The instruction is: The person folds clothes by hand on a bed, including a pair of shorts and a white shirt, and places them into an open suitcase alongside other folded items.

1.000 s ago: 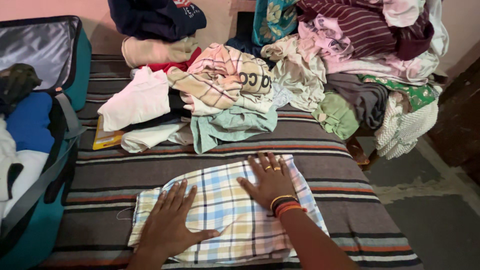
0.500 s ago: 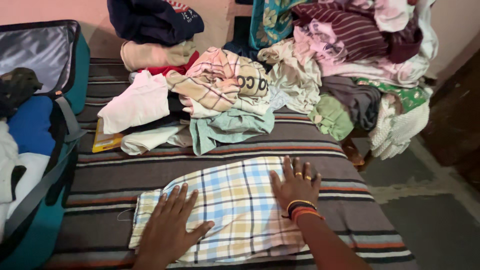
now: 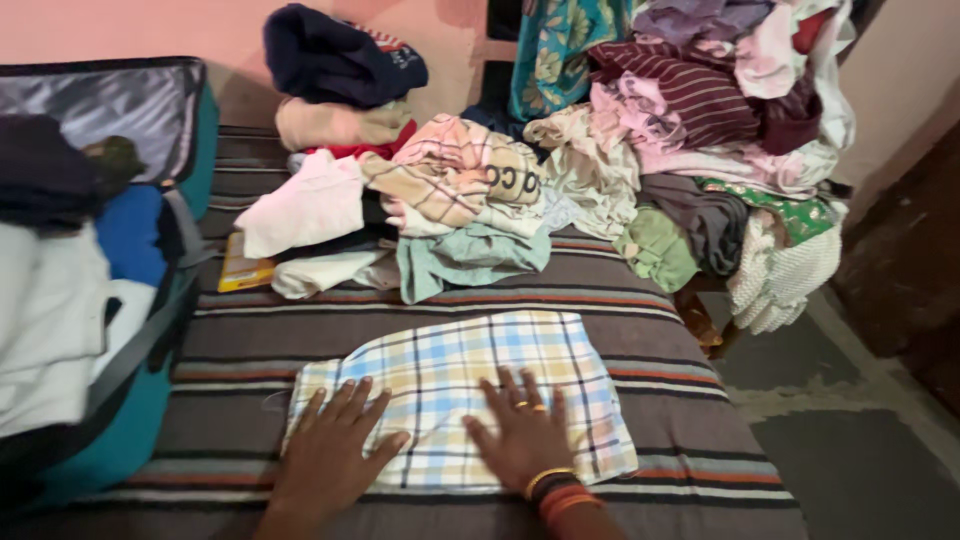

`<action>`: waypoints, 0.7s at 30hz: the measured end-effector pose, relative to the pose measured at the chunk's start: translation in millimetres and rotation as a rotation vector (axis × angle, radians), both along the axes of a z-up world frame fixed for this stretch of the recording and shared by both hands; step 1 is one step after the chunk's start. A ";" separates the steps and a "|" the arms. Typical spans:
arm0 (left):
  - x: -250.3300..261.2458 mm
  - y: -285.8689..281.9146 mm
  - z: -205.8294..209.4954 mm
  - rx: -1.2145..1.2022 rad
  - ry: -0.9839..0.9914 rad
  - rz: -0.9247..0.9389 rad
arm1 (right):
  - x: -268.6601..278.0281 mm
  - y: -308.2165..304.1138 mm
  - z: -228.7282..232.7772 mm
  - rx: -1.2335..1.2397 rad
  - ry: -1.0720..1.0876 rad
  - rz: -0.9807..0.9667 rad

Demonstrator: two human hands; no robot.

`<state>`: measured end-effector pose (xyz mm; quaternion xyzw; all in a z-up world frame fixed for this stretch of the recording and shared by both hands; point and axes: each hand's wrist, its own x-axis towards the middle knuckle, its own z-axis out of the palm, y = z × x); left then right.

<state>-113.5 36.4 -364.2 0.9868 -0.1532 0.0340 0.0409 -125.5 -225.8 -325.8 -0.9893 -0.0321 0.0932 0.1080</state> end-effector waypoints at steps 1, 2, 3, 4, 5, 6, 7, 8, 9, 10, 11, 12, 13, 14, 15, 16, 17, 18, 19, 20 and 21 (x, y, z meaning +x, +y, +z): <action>-6.8 11.4 1.4 -0.017 0.007 -0.029 | -3.6 -7.6 0.3 -0.012 -0.011 -0.023; -9.7 19.5 5.7 -0.038 0.008 -0.067 | -4.3 -15.9 1.8 -0.029 -0.003 -0.034; -11.2 24.8 11.0 -0.058 0.009 -0.106 | -4.7 -23.2 3.0 -0.046 0.005 -0.046; -11.1 26.0 15.5 -0.029 0.066 -0.091 | -6.4 -31.6 3.5 -0.068 0.012 -0.063; -11.9 28.2 20.4 0.000 0.123 -0.074 | -9.0 -38.6 4.0 -0.095 0.005 -0.074; -14.3 29.7 24.6 0.028 0.182 -0.055 | -12.4 -44.0 4.8 -0.122 -0.001 -0.082; -16.5 30.5 28.4 0.009 0.188 -0.046 | -14.8 -47.4 5.9 -0.150 -0.006 -0.090; -19.8 31.7 31.6 -0.009 0.196 -0.035 | -17.4 -50.8 7.2 -0.158 0.031 -0.109; -22.7 31.9 33.9 -0.028 0.203 -0.025 | -20.0 -55.7 8.4 -0.166 0.068 -0.129; -23.2 31.6 35.7 -0.006 0.270 -0.003 | -20.8 -59.6 8.2 -0.174 0.103 -0.148; -22.3 31.8 36.8 0.016 0.336 0.020 | -20.7 -63.5 5.7 -0.174 0.076 -0.152; -20.5 33.6 37.2 0.040 0.399 0.046 | -18.4 -67.7 1.3 -0.172 0.046 -0.153; -19.3 32.8 35.1 0.070 0.321 0.043 | -15.0 -73.0 -4.9 -0.170 0.017 -0.154; -19.6 29.9 30.7 0.101 0.248 0.041 | -10.8 -79.6 -12.0 -0.218 -0.075 -0.139; -18.5 28.4 27.6 0.132 0.175 0.041 | -5.1 -86.9 -18.7 -0.265 -0.166 -0.125; -15.3 26.4 26.6 0.121 0.155 0.044 | -1.8 -92.3 -26.0 -0.313 -0.255 -0.112; -9.3 20.7 27.4 0.110 0.136 0.047 | 1.6 -96.6 -31.8 -0.236 -0.262 -0.243; -3.9 12.8 29.9 0.099 0.116 0.048 | 6.9 -101.2 -34.8 -0.158 -0.269 -0.376; -0.2 3.2 33.4 0.057 0.121 0.037 | 12.5 -105.1 -36.7 -0.079 -0.274 -0.508; 2.8 -9.9 37.5 0.015 0.129 0.023 | 17.3 -108.9 -38.8 -0.043 -0.261 -0.527; 5.2 -24.6 42.4 -0.027 0.136 0.010 | 22.6 -112.3 -41.1 -0.008 -0.248 -0.546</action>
